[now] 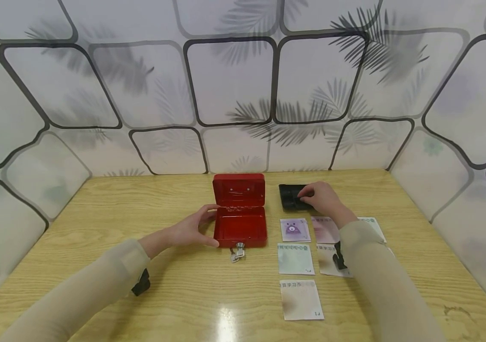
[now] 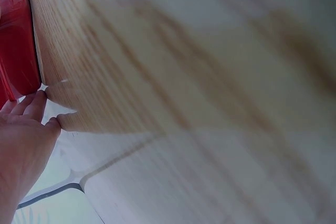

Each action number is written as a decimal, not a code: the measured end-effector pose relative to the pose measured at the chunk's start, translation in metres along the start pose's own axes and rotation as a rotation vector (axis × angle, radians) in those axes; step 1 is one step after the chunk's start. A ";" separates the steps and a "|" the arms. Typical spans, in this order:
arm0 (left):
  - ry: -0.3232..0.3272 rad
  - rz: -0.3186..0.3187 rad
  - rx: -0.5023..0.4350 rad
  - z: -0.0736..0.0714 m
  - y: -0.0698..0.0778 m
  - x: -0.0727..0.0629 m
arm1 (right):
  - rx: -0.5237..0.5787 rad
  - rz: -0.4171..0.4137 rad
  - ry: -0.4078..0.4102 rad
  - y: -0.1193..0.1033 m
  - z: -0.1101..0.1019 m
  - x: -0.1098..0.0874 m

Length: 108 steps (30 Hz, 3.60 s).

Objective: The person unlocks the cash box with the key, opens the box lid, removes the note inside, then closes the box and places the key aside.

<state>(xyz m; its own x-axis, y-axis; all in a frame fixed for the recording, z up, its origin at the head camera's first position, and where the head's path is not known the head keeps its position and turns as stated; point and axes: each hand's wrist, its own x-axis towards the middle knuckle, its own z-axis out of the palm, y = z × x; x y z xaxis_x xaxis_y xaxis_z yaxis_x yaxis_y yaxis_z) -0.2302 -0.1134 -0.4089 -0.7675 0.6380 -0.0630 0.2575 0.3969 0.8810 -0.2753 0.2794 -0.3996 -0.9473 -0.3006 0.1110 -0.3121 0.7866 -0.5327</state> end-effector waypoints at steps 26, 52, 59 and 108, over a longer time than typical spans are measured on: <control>0.009 0.011 0.017 0.000 -0.001 0.000 | -0.064 -0.139 0.045 -0.050 -0.038 -0.056; 0.008 0.015 0.012 0.001 0.001 0.000 | 0.044 -0.312 -0.034 -0.141 0.023 -0.040; 0.004 -0.021 0.044 -0.001 0.001 0.001 | -0.006 -0.283 -0.076 -0.158 0.040 -0.028; 0.009 -0.011 0.046 -0.001 -0.001 0.001 | -0.105 -0.174 -0.143 -0.162 0.067 -0.004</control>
<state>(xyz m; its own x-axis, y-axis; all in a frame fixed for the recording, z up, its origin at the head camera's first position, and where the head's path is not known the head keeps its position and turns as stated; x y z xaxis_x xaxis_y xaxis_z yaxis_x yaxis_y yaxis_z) -0.2318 -0.1137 -0.4092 -0.7755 0.6276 -0.0685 0.2755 0.4340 0.8577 -0.2156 0.1174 -0.3696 -0.8608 -0.5042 0.0695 -0.4828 0.7658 -0.4248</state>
